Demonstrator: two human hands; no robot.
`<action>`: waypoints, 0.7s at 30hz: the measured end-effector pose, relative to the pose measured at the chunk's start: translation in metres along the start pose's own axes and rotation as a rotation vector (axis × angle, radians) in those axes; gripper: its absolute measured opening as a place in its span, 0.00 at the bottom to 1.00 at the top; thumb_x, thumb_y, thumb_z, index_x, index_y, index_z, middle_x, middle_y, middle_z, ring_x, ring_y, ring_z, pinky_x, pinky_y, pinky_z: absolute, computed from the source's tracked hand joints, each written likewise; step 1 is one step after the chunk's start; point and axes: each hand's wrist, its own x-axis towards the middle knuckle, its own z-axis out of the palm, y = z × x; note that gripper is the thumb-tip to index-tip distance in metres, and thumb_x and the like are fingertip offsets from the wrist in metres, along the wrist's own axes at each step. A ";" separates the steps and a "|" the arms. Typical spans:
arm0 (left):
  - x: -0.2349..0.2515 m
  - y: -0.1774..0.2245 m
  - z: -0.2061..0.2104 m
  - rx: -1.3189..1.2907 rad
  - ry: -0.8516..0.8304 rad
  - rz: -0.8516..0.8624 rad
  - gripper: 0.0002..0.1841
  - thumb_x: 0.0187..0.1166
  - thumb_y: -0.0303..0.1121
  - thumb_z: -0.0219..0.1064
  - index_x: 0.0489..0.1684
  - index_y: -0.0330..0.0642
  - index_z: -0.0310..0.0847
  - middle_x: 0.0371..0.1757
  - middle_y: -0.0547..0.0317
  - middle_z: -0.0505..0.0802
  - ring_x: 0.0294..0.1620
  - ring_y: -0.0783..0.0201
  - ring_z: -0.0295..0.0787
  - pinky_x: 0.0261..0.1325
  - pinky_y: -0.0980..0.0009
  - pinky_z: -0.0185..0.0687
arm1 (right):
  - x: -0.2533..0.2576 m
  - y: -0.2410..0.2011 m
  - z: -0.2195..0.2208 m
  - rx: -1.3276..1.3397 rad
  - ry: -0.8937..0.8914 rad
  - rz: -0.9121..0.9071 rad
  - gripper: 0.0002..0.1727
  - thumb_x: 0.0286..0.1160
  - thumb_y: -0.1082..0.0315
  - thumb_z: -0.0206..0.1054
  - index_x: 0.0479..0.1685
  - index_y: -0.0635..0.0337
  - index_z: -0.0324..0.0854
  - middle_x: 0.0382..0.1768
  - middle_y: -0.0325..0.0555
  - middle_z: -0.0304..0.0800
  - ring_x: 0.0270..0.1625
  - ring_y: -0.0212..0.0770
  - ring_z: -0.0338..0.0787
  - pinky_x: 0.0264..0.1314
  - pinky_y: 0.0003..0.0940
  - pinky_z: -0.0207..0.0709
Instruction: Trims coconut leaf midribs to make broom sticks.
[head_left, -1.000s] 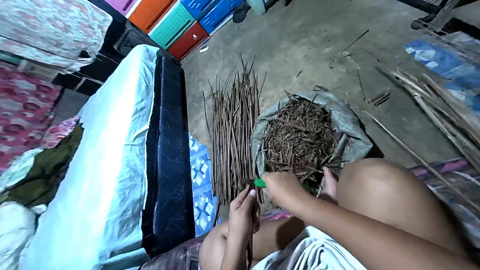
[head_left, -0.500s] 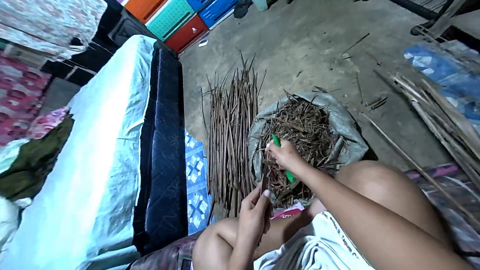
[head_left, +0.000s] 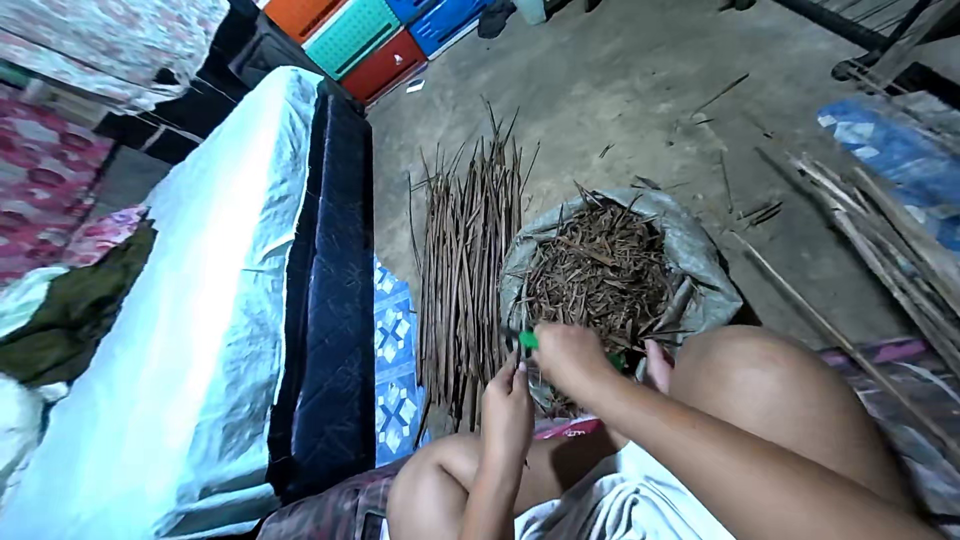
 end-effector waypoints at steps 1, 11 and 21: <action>0.003 -0.002 -0.002 0.021 0.013 -0.001 0.15 0.92 0.32 0.53 0.59 0.36 0.86 0.26 0.57 0.84 0.21 0.67 0.76 0.30 0.67 0.76 | -0.009 -0.003 0.005 0.016 -0.043 -0.040 0.18 0.89 0.61 0.57 0.61 0.65 0.83 0.60 0.64 0.90 0.65 0.65 0.89 0.62 0.66 0.79; -0.002 0.008 0.003 0.080 -0.012 0.005 0.19 0.93 0.34 0.52 0.72 0.37 0.82 0.33 0.52 0.89 0.27 0.63 0.79 0.37 0.63 0.78 | -0.006 0.001 -0.003 0.014 -0.010 0.031 0.18 0.90 0.61 0.58 0.65 0.65 0.82 0.62 0.64 0.89 0.67 0.65 0.89 0.64 0.66 0.79; -0.002 0.004 0.001 0.156 0.010 0.019 0.19 0.93 0.34 0.53 0.73 0.40 0.83 0.37 0.50 0.92 0.29 0.61 0.82 0.40 0.60 0.80 | -0.005 0.003 -0.005 0.047 -0.037 0.017 0.19 0.90 0.60 0.57 0.61 0.67 0.83 0.60 0.66 0.89 0.66 0.66 0.88 0.63 0.68 0.79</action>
